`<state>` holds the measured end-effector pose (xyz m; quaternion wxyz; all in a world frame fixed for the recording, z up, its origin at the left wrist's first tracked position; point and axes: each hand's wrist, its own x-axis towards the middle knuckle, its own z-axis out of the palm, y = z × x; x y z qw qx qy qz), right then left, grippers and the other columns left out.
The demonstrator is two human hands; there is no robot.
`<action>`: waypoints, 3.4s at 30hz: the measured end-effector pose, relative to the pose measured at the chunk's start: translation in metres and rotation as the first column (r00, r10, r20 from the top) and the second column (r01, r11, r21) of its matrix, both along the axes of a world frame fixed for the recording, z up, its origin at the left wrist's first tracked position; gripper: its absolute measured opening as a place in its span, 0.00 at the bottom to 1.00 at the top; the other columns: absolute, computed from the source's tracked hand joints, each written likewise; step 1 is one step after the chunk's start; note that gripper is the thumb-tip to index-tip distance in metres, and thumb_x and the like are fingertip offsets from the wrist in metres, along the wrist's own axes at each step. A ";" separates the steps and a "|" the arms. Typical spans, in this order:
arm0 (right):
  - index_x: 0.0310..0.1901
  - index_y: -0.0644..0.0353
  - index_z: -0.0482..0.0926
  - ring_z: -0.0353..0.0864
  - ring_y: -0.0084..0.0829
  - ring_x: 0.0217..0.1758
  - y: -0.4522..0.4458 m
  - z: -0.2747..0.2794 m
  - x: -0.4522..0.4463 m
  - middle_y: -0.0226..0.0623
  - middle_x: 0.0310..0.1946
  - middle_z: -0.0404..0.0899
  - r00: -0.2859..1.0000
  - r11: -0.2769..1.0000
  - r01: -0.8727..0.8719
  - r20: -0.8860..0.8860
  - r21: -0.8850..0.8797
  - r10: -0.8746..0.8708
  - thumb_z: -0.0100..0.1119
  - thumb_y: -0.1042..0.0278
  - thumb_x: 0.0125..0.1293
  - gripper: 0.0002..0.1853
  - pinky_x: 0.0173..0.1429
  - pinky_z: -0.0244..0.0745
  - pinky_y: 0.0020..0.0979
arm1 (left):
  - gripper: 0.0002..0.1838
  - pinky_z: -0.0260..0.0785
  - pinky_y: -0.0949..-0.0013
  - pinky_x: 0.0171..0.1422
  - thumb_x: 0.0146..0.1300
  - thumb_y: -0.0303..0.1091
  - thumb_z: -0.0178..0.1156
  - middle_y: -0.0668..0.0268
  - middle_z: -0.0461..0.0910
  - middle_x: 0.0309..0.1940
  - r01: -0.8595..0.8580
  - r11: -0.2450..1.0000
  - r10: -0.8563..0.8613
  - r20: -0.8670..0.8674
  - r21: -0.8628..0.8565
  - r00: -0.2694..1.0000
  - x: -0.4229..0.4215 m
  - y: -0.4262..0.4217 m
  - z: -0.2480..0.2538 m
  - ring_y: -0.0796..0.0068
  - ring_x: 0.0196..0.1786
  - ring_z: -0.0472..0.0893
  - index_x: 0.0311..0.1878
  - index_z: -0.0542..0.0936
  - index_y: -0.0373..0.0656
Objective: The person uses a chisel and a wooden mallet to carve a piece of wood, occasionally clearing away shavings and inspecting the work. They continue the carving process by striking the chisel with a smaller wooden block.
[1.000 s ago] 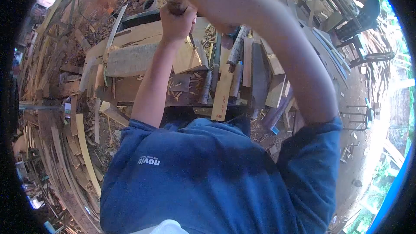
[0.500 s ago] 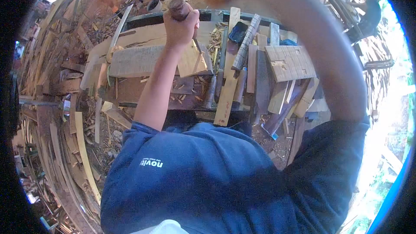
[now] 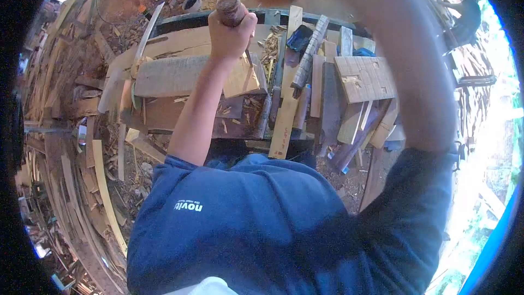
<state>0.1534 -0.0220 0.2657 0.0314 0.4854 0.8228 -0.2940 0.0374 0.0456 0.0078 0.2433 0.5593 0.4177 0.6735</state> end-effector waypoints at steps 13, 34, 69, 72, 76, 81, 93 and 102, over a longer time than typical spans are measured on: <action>0.42 0.65 0.77 0.83 0.27 0.26 0.008 -0.002 0.031 0.43 0.35 0.82 0.858 0.910 -0.409 -0.369 -0.070 0.358 0.51 0.57 0.65 0.17 0.27 0.76 0.30 | 0.03 0.70 0.74 0.30 0.53 0.25 0.63 0.70 0.81 0.20 0.063 0.998 -0.063 0.039 0.015 0.997 -0.013 -0.001 -0.008 0.84 0.25 0.78 0.31 0.83 0.38; 0.46 0.67 0.76 0.74 0.19 0.16 -0.012 0.014 -0.010 0.35 0.26 0.80 0.988 0.982 -0.068 -0.124 0.176 0.091 0.52 0.60 0.71 0.15 0.17 0.69 0.22 | 0.12 0.66 0.76 0.27 0.52 0.20 0.58 0.74 0.72 0.16 0.024 1.000 -0.027 0.208 0.017 0.978 -0.013 -0.003 -0.005 0.87 0.21 0.71 0.17 0.70 0.43; 0.40 0.62 0.74 0.76 0.47 0.50 -0.054 -0.354 0.100 0.45 0.40 0.76 0.841 0.795 0.533 -0.080 0.291 -0.535 0.68 0.48 0.53 0.25 0.49 0.75 0.45 | 0.17 0.67 0.68 0.43 0.67 0.46 0.50 0.70 0.66 0.21 -0.375 0.912 0.231 0.963 -0.164 0.139 -0.064 -0.008 -0.075 0.72 0.30 0.72 0.26 0.64 0.48; 0.45 0.65 0.73 0.75 0.48 0.52 -0.058 -0.373 0.090 0.47 0.45 0.74 0.855 0.788 0.495 -0.045 0.367 -0.516 0.68 0.51 0.53 0.27 0.50 0.75 0.44 | 0.16 0.71 0.64 0.47 0.66 0.46 0.50 0.66 0.69 0.24 -0.348 0.916 0.244 0.966 -0.201 0.084 -0.050 0.026 -0.100 0.67 0.32 0.75 0.28 0.65 0.45; 0.52 0.68 0.70 0.73 0.50 0.54 -0.051 -0.383 0.083 0.51 0.49 0.72 0.905 0.747 0.412 -0.143 0.522 -0.400 0.68 0.51 0.55 0.32 0.56 0.72 0.45 | 0.15 0.71 0.63 0.48 0.64 0.45 0.52 0.64 0.70 0.25 -0.333 0.930 0.252 0.931 -0.156 0.266 -0.036 0.044 -0.129 0.66 0.33 0.75 0.29 0.65 0.44; 0.47 0.66 0.73 0.74 0.51 0.52 -0.004 -0.359 0.054 0.52 0.48 0.74 0.886 0.837 0.443 -0.301 0.321 -0.353 0.61 0.55 0.64 0.21 0.57 0.71 0.46 | 0.09 0.72 0.58 0.44 0.61 0.36 0.55 0.64 0.70 0.23 -0.260 0.964 0.159 0.897 -0.051 0.414 -0.036 0.042 -0.141 0.66 0.30 0.74 0.37 0.65 0.45; 0.45 0.64 0.83 0.82 0.54 0.51 0.086 -0.349 -0.008 0.57 0.43 0.83 0.921 0.949 0.300 -0.230 -0.094 -0.314 0.48 0.40 0.69 0.30 0.56 0.75 0.47 | 0.10 0.71 0.62 0.39 0.58 0.32 0.56 0.65 0.68 0.22 -0.111 0.993 0.012 0.925 0.033 0.380 -0.041 0.034 -0.124 0.69 0.26 0.69 0.39 0.66 0.48; 0.42 0.63 0.84 0.82 0.54 0.47 0.087 -0.350 -0.010 0.56 0.37 0.83 0.897 0.961 0.254 -0.343 -0.112 -0.278 0.54 0.47 0.69 0.23 0.51 0.75 0.46 | 0.13 0.67 0.65 0.40 0.54 0.41 0.57 0.66 0.66 0.23 0.233 0.972 -0.110 0.917 0.020 0.383 -0.053 0.028 -0.135 0.69 0.30 0.69 0.28 0.66 0.44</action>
